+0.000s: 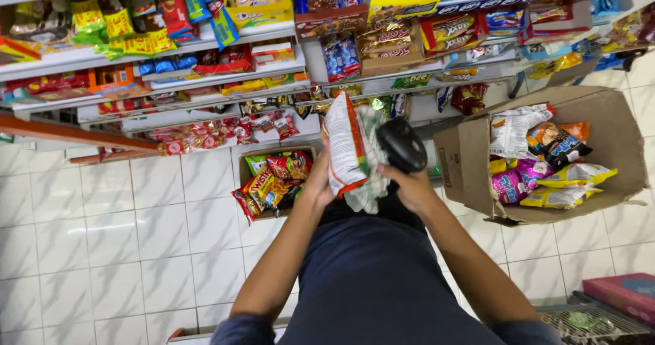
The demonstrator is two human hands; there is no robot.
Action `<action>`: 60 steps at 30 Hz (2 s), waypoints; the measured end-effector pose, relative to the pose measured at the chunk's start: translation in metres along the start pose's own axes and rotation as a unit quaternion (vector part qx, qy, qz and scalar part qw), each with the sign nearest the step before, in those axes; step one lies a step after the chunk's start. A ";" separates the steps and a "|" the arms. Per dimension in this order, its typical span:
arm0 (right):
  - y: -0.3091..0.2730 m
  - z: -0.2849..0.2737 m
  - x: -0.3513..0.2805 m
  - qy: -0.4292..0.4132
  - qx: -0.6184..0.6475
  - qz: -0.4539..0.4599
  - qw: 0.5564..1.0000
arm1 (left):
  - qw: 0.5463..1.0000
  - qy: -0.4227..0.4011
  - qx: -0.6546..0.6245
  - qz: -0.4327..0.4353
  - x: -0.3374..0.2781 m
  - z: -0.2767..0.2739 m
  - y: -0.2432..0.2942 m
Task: The person scans several bags of snacks and chips one by one using a handheld barcode scanner, then places each item back onto a store shelf or into a cardboard box.
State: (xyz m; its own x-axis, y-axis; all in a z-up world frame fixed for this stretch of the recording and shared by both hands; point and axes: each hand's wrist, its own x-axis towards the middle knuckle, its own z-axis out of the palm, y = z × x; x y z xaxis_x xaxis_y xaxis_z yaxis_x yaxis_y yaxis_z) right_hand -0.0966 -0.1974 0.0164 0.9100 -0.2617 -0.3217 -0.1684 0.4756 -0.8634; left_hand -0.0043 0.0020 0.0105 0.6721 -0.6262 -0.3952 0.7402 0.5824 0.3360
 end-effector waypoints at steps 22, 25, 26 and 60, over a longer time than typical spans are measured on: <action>-0.046 -0.060 -0.023 0.174 -0.150 -0.139 0.963 | 0.974 -0.019 0.194 -0.116 0.075 0.048 -0.041; -0.059 -0.092 -0.032 0.244 -0.214 -0.140 0.935 | 0.969 -0.011 0.207 -0.132 0.091 0.045 -0.059; -0.062 -0.100 -0.037 0.275 -0.237 -0.126 0.923 | 0.967 -0.003 0.213 -0.141 0.094 0.042 -0.064; -0.125 -0.129 -0.018 -0.022 -0.470 -0.099 0.877 | 0.969 0.152 0.190 -0.042 0.166 0.053 -0.098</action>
State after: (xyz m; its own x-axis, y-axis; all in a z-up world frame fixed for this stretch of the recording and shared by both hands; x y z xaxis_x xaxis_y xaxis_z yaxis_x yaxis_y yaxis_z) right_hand -0.1407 -0.3610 0.0799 0.9668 -0.2184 -0.1325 -0.2252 -0.4836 -0.8458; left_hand 0.0354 -0.1866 -0.0431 0.6141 -0.4477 -0.6499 0.7855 0.2669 0.5584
